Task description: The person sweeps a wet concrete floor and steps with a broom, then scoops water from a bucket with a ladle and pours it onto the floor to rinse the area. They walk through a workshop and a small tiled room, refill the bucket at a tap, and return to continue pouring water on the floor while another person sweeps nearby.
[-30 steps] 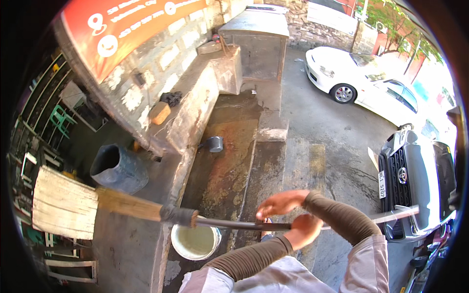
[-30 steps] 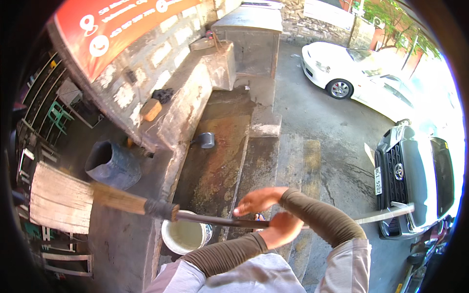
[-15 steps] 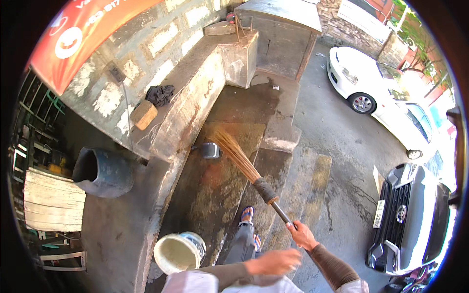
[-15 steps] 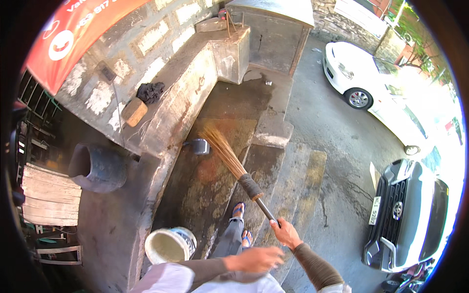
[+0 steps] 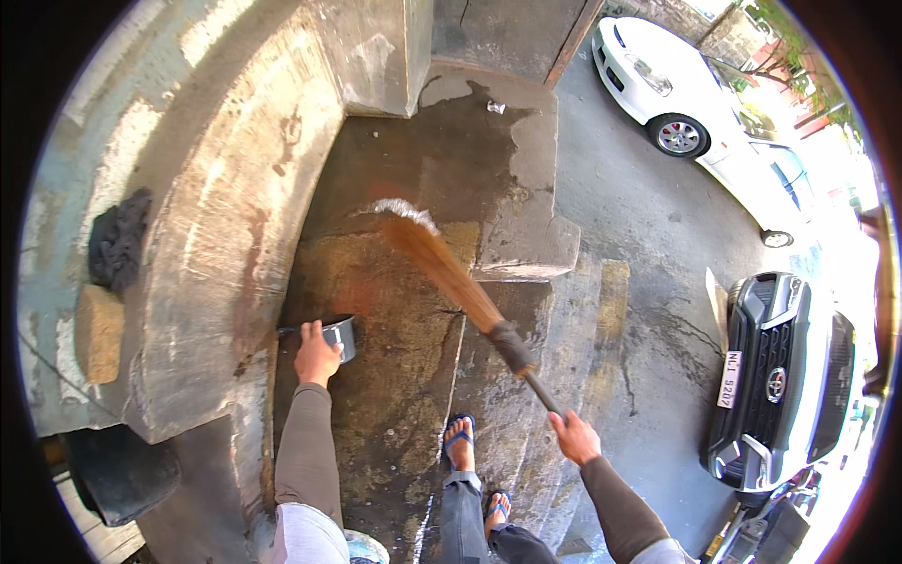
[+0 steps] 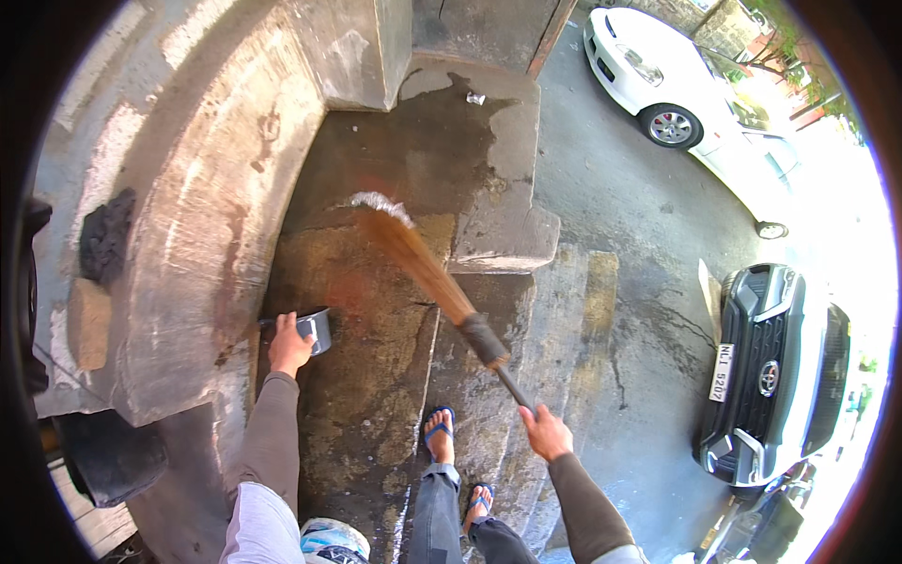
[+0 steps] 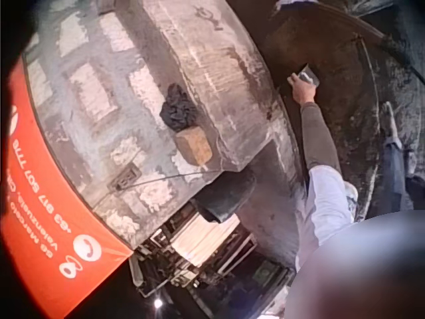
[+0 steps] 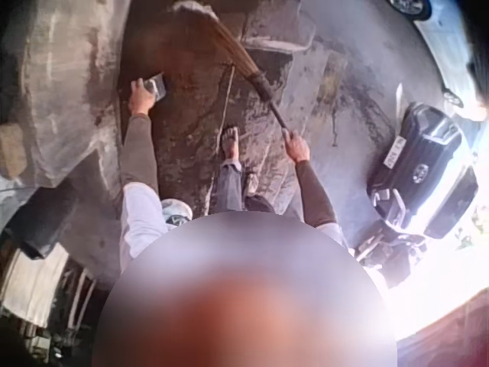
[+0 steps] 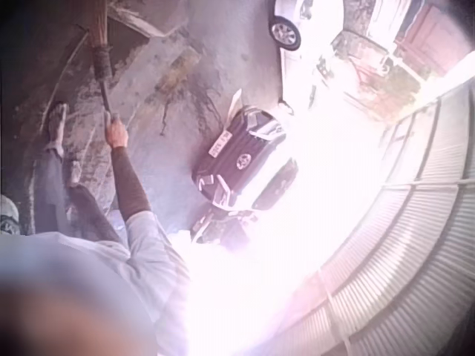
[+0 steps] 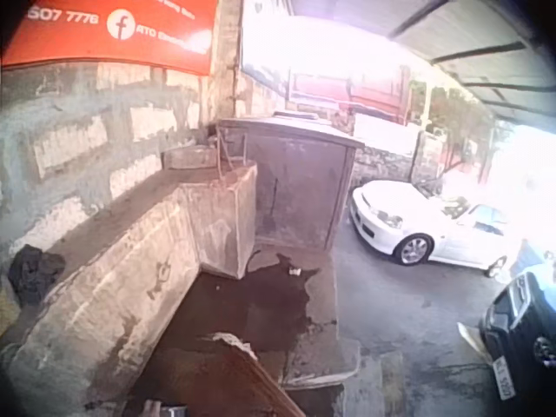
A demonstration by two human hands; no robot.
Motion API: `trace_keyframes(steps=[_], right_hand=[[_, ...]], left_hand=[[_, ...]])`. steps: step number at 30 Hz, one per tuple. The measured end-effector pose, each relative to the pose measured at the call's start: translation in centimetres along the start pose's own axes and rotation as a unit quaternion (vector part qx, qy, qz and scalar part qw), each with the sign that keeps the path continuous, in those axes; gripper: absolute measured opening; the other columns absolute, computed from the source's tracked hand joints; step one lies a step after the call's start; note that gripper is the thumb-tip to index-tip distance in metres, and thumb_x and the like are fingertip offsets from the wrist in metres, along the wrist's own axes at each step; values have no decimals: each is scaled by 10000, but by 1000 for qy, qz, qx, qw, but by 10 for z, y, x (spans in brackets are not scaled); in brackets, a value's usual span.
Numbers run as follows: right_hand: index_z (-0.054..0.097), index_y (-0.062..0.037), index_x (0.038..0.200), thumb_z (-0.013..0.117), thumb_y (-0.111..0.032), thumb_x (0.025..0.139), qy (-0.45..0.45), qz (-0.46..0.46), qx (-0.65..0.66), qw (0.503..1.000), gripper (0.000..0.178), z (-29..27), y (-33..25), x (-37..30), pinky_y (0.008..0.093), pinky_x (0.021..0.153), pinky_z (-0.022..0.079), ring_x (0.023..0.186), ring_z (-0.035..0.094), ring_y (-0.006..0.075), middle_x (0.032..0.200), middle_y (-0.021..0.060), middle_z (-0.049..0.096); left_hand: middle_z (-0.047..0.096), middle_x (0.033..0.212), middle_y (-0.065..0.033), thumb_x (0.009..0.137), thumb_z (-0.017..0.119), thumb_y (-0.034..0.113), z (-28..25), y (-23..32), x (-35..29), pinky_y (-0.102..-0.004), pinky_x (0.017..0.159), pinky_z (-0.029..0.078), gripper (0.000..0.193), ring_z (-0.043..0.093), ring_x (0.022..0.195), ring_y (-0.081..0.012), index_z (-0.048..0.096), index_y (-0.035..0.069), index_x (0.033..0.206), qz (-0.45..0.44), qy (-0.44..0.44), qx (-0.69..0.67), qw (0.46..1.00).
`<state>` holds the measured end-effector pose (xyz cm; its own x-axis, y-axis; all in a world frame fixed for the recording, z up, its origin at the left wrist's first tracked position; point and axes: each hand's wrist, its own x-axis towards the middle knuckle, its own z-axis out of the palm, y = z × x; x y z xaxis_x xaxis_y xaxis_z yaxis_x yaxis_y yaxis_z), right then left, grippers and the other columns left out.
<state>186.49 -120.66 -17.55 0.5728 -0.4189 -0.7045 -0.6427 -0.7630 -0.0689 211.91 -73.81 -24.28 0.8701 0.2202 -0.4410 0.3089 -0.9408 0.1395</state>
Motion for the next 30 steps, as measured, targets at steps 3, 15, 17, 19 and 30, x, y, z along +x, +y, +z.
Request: trace_keyframes(steps=[3,15,17,19,30], right_hand=[[629,-26,1013,439,-628,1014,58,61,35,996,632,-13,63,-7,582,826,513,943,662,522,962,327,691],[665,35,953,400,-651,1014,34,29,39,998,738,-22,104,-56,595,818,520,930,663,525,913,347,680],[672,38,948,402,-656,1012,84,51,90,991,747,-42,106,-25,597,858,510,956,660,520,946,348,680],[672,51,949,403,-658,1011,112,3,120,986,760,-48,99,0,594,836,524,943,667,521,934,356,677],[619,44,1188,481,-587,1005,-110,-49,216,969,672,-14,81,-108,538,894,522,1002,681,477,1022,330,691]], left_hand=[[620,1181,-161,912,720,258,13,-22,-10,-514,870,533,309,646,1052,-410,647,60,1138,27,25,50,998],[682,779,-188,943,667,302,-102,-159,-459,-490,671,495,301,624,725,-416,678,3,909,-113,134,55,983],[683,780,-145,989,611,268,-100,-174,-521,-456,670,492,296,623,722,-343,655,10,849,-150,103,126,975],[684,781,-102,1036,556,233,-83,-188,-573,-423,669,490,336,622,718,-270,632,17,789,-195,67,181,962],[713,950,-134,905,760,365,67,34,-418,-348,792,543,468,681,877,-212,698,-24,1158,-38,36,-359,932]])
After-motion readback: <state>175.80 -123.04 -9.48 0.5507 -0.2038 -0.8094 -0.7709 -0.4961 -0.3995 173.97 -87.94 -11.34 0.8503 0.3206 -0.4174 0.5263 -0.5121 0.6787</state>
